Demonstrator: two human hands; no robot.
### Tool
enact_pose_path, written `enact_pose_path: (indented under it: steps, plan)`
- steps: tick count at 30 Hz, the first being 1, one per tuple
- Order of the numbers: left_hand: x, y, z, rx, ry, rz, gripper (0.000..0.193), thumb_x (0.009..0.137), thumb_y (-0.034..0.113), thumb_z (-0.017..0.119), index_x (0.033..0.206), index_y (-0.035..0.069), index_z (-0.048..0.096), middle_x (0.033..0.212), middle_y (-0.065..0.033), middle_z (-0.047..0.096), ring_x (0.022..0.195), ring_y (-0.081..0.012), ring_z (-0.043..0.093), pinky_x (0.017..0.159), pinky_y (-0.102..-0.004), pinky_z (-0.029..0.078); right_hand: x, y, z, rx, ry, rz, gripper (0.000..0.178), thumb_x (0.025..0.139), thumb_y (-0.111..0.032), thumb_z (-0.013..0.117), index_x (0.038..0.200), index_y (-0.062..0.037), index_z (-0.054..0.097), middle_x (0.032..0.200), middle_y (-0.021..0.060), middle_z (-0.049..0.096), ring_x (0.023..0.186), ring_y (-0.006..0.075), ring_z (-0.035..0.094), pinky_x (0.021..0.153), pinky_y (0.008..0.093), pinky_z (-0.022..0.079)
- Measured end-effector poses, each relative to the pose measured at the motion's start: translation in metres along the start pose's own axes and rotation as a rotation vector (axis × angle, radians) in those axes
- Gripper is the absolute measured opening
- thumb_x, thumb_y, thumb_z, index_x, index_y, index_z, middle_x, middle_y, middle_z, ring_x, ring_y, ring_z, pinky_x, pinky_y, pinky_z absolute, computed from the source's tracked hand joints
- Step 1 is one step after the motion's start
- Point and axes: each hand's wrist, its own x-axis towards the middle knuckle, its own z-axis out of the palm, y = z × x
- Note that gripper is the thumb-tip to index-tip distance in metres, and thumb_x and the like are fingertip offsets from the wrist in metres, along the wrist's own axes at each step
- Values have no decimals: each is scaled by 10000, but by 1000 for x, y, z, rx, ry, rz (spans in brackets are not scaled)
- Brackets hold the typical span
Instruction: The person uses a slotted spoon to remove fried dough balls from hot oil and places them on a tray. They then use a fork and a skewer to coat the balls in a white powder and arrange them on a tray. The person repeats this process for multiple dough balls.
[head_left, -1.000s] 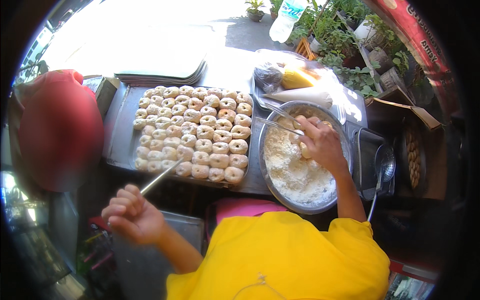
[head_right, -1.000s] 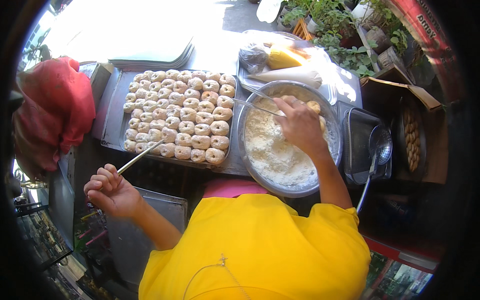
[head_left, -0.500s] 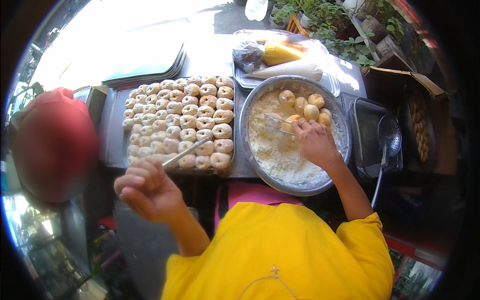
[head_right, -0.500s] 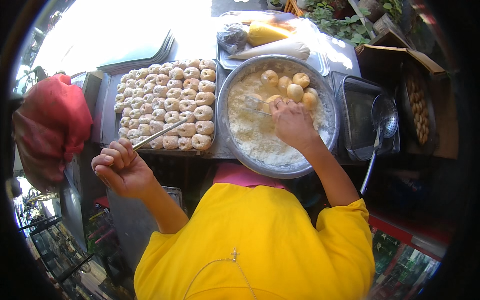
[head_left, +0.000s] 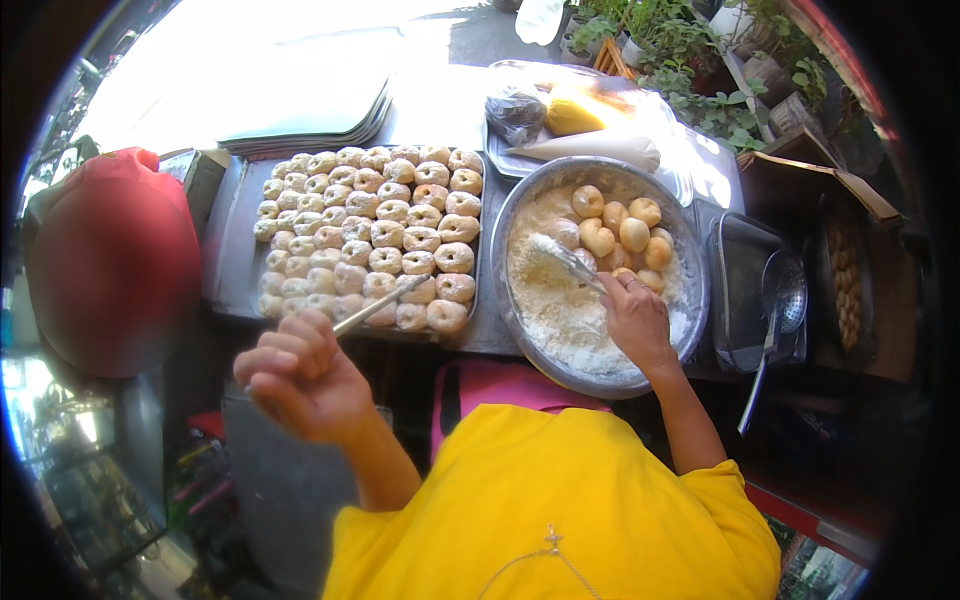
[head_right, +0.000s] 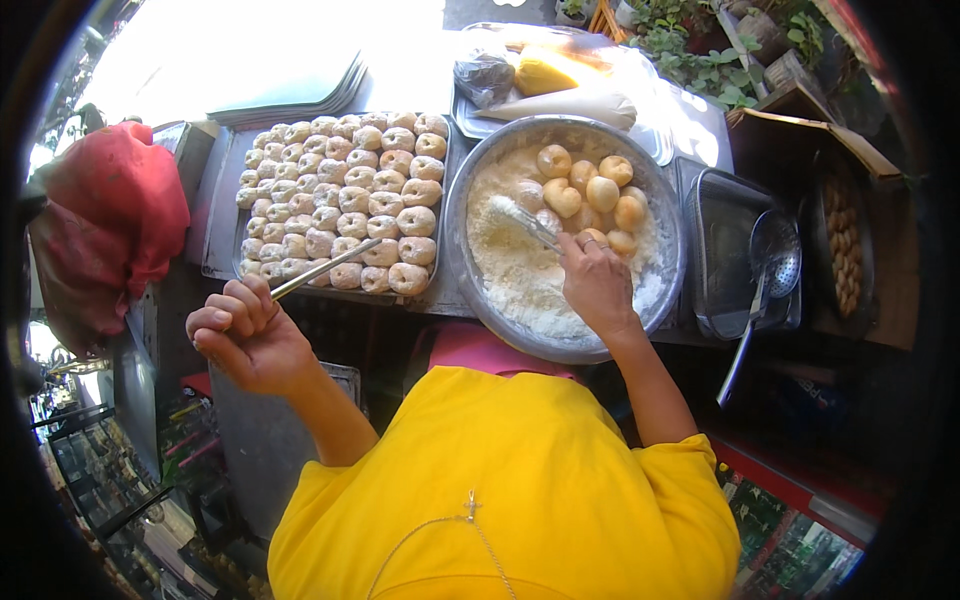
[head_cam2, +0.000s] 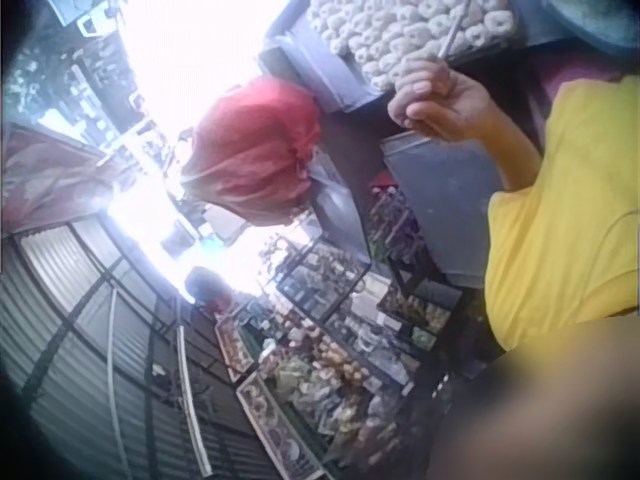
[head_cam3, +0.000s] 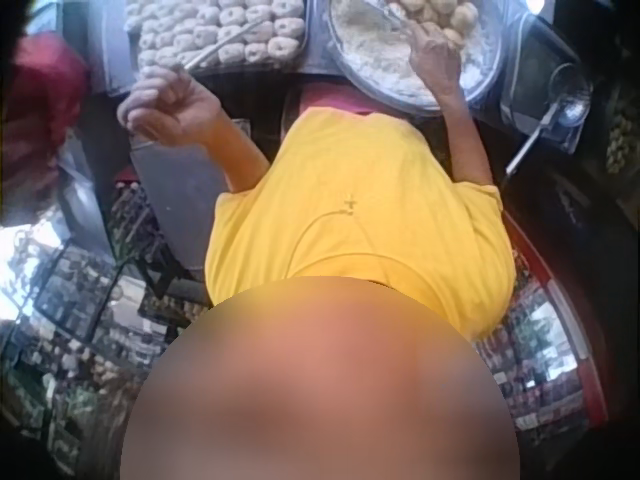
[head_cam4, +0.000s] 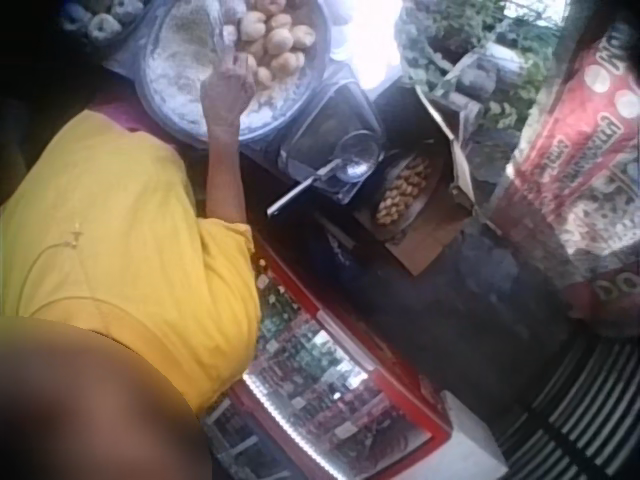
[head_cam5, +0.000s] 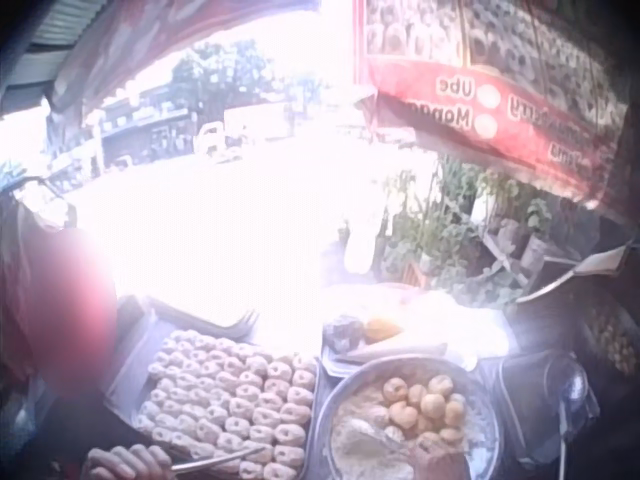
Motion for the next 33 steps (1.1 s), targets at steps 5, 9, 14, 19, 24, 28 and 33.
enact_pose_path:
  steps: [5, 9, 14, 19, 24, 28, 33]
  plan:
    - [1, 0, 4, -37, -1, -33, 275, 976, 307, 391, 848, 81, 480, 610, 25, 285, 547, -97, 242, 543, -264, 243, 28, 4, -13, -29, 33, 166, 323, 814, -171, 579, 1103, -28, 557, 948, 199, 583, 874, 358, 599, 764, 428, 477]
    - [4, -3, 6, -41, -31, -51, 272, 975, 305, 393, 844, 82, 478, 612, 24, 292, 549, -96, 244, 537, -261, 240, 40, -9, -5, 30, -103, 21, 397, 803, -176, 599, 1164, -21, 545, 994, 191, 581, 892, 340, 595, 780, 419, 471]
    - [5, -3, 4, -41, -14, -55, 272, 974, 307, 396, 848, 80, 477, 605, 23, 290, 544, -96, 247, 532, -260, 240, -13, -7, -34, 55, 0, -97, 407, 771, -140, 623, 1146, -2, 541, 983, 186, 582, 860, 336, 597, 737, 404, 480]
    - [-3, -20, 19, -151, -76, -138, 263, 963, 288, 430, 850, 55, 477, 605, 1, 356, 532, -107, 292, 534, -275, 269, -32, -29, -21, -154, 3, -12, 444, 756, -149, 648, 1161, -8, 533, 1003, 170, 571, 800, 316, 607, 711, 383, 483]
    - [-12, -61, 50, -280, -212, -250, 227, 947, 226, 476, 872, 13, 497, 696, -44, 492, 593, -120, 393, 580, -268, 341, -12, -28, 7, -118, 70, 105, 480, 750, -122, 655, 1195, -9, 512, 1022, 169, 556, 853, 338, 597, 749, 396, 477]
    - [-15, -88, 70, -290, -261, -393, 158, 939, 154, 491, 872, 13, 512, 759, -28, 512, 625, -61, 373, 576, -205, 317, -5, -17, 2, -55, 63, 105, 436, 758, -130, 643, 1163, -13, 533, 1000, 155, 561, 873, 328, 597, 752, 397, 478]
    - [-17, -111, 90, -335, -288, -487, 125, 939, 100, 474, 867, 17, 534, 768, -4, 530, 638, -27, 380, 572, -168, 317, 10, -12, 0, 2, 23, 64, 409, 767, -129, 625, 1157, -32, 548, 1014, 154, 571, 890, 325, 596, 771, 395, 473]
